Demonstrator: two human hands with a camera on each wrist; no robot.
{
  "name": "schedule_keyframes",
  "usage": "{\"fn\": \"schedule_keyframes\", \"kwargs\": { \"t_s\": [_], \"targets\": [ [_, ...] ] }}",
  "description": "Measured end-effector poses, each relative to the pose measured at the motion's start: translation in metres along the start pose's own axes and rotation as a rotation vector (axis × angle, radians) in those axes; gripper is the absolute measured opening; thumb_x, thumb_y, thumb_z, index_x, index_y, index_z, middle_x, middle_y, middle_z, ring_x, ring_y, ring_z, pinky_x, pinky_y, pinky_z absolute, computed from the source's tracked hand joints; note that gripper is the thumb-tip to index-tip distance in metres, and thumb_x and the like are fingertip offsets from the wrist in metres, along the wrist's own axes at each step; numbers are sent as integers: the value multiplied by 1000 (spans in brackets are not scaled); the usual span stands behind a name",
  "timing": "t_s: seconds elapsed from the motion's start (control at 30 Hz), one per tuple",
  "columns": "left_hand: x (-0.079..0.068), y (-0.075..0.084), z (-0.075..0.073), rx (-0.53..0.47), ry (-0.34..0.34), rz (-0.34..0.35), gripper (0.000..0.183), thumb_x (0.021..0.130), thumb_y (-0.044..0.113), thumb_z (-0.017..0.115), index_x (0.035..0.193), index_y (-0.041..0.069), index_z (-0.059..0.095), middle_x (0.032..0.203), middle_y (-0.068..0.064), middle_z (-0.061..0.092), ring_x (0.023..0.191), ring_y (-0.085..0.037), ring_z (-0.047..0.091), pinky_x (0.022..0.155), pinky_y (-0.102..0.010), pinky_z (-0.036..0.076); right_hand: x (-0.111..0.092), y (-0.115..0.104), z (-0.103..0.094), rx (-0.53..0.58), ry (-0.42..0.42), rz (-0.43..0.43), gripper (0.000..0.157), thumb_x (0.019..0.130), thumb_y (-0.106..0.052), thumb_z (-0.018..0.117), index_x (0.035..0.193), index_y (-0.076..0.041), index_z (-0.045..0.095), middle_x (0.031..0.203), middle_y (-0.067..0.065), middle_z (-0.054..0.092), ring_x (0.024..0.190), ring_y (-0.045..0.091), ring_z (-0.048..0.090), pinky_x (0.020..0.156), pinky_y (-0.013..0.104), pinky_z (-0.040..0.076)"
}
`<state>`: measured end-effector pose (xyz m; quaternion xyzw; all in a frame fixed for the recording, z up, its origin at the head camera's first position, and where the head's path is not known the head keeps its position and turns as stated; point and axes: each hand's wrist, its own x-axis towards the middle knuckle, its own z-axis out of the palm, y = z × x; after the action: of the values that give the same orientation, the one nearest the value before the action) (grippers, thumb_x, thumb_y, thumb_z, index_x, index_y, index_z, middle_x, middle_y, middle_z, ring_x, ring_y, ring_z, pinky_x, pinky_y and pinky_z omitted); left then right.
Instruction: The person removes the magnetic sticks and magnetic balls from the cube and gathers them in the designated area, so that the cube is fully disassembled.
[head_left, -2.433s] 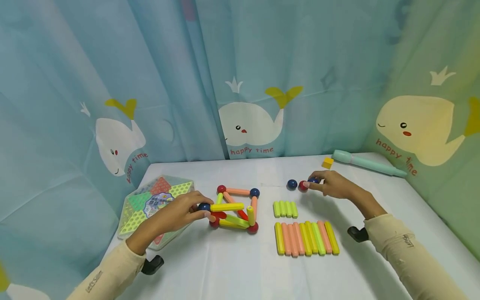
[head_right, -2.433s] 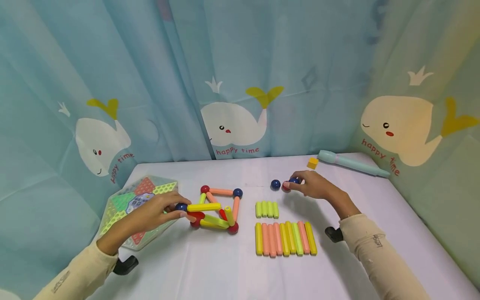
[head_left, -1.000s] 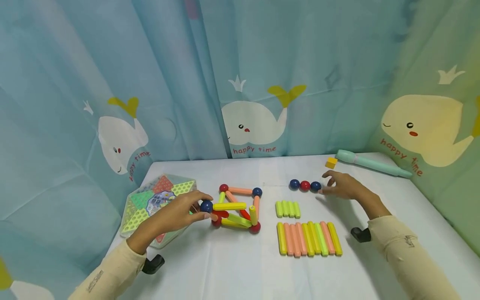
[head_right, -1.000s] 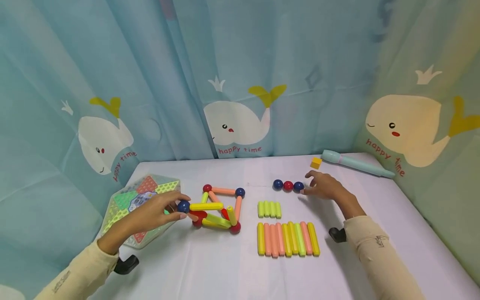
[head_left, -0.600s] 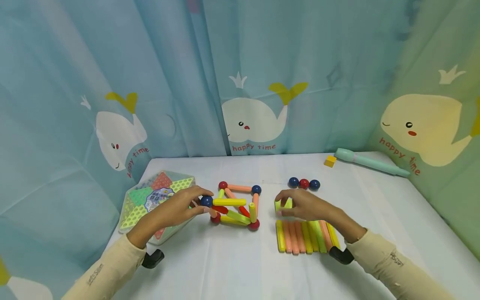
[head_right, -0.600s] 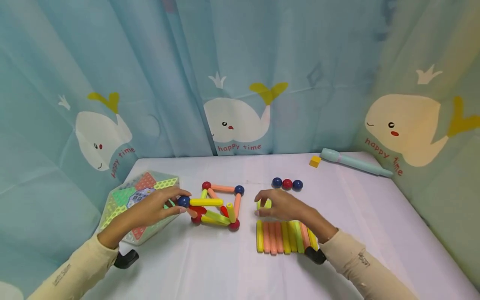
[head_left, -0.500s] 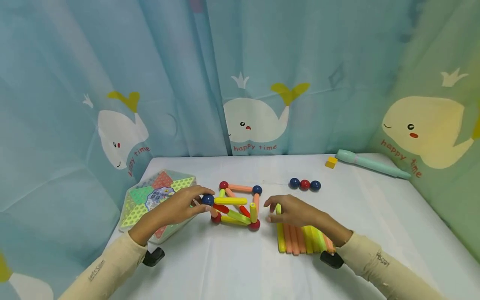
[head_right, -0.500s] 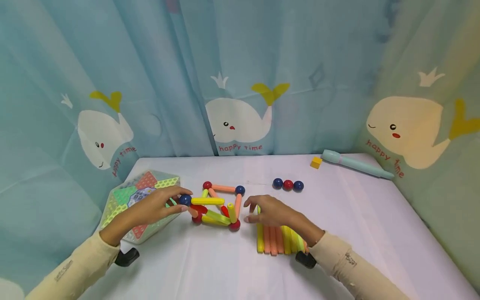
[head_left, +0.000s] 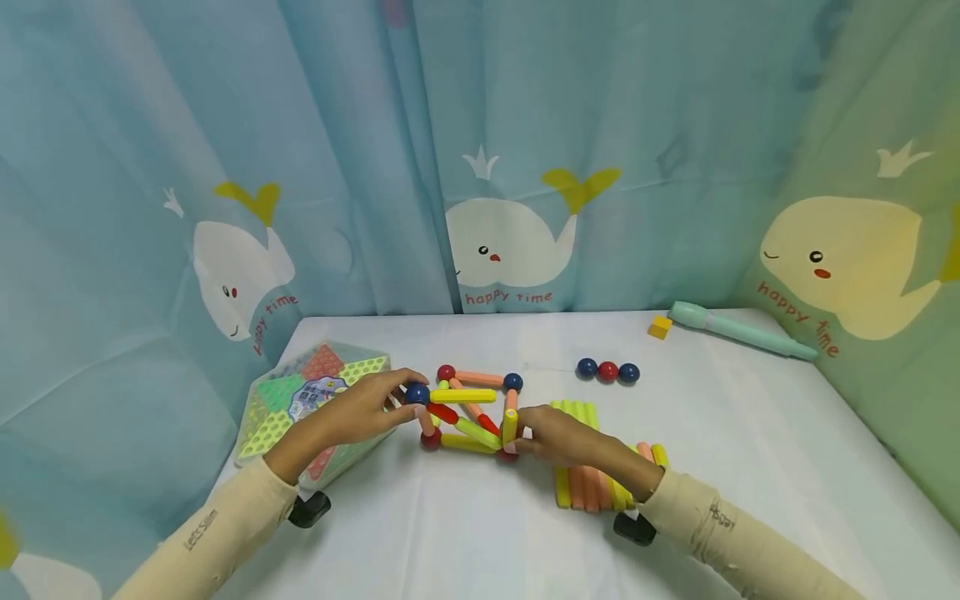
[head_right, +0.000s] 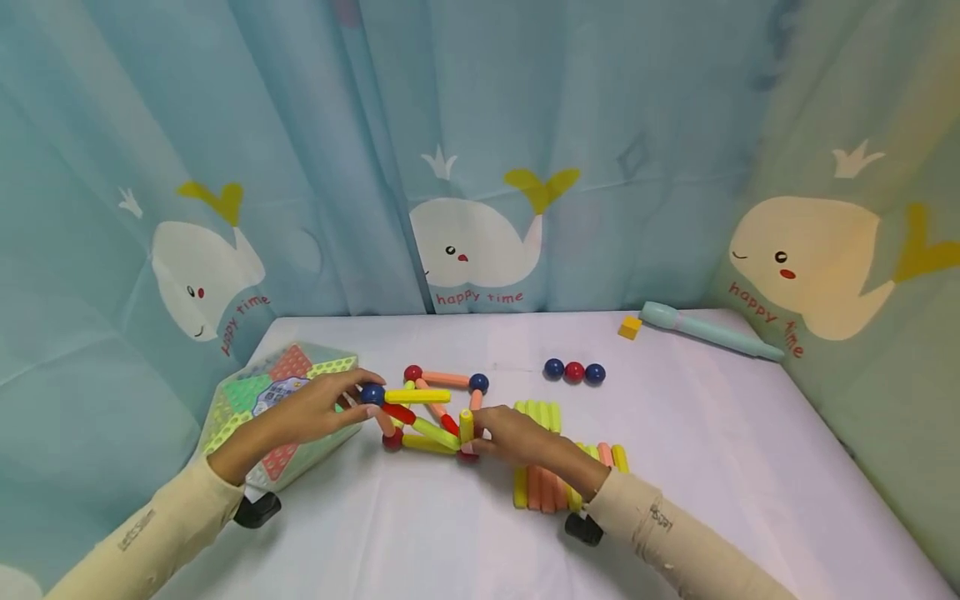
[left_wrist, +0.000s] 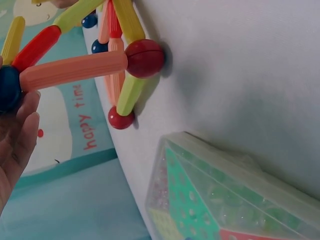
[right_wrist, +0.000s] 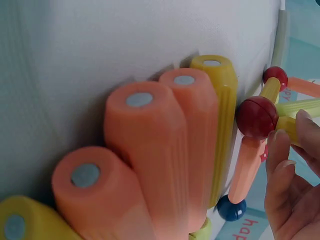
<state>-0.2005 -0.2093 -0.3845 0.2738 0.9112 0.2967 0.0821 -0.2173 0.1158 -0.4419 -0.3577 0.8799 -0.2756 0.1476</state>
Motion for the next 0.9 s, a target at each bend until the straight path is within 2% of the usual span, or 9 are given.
{"fn": "schedule_keyframes", "kwargs": {
  "t_s": [0.17,0.33,0.47,0.63,0.7,0.9],
  "targets": [
    [-1,-1,2,-3,6,-13,39,98,26,67,134,12,59,113,-2,67,96,-14,65,79,-26,56,-3,0,-1,6,-17,10,12,96,-14,68,108,-12,67,101,-3,70,84,11,57,76,22,51],
    [-2,0,2,-8,1,-11,40,98,27,67,134,12,58,115,-3,67,96,-14,65,80,-27,57,-9,2,-5,17,-12,0,7,98,-17,66,105,-14,65,98,-3,68,80,12,56,69,22,49],
    [-3,0,3,-4,1,-13,40,99,30,66,134,13,59,115,-2,67,94,-13,65,80,-27,56,-24,3,-13,57,1,-16,11,98,-20,66,106,-12,64,93,-2,66,75,10,55,65,21,49],
    [-3,-1,5,-7,-4,4,40,100,31,64,134,11,58,113,-2,67,93,-13,65,77,-25,56,-64,8,-32,132,31,-8,21,98,-18,67,116,-9,67,105,0,66,76,9,54,67,22,49],
    [-4,0,5,-9,-4,5,40,100,32,63,134,10,57,113,-2,67,94,-13,64,77,-24,56,-84,12,-41,168,50,16,23,97,-20,68,118,-9,68,111,2,67,77,10,55,67,22,49],
    [-8,1,5,-19,10,-15,39,100,31,65,133,13,58,111,0,67,91,-11,63,77,-24,56,-148,35,-61,246,152,101,25,97,-17,68,118,-3,67,112,14,69,68,8,56,58,22,50]
  ]
}}
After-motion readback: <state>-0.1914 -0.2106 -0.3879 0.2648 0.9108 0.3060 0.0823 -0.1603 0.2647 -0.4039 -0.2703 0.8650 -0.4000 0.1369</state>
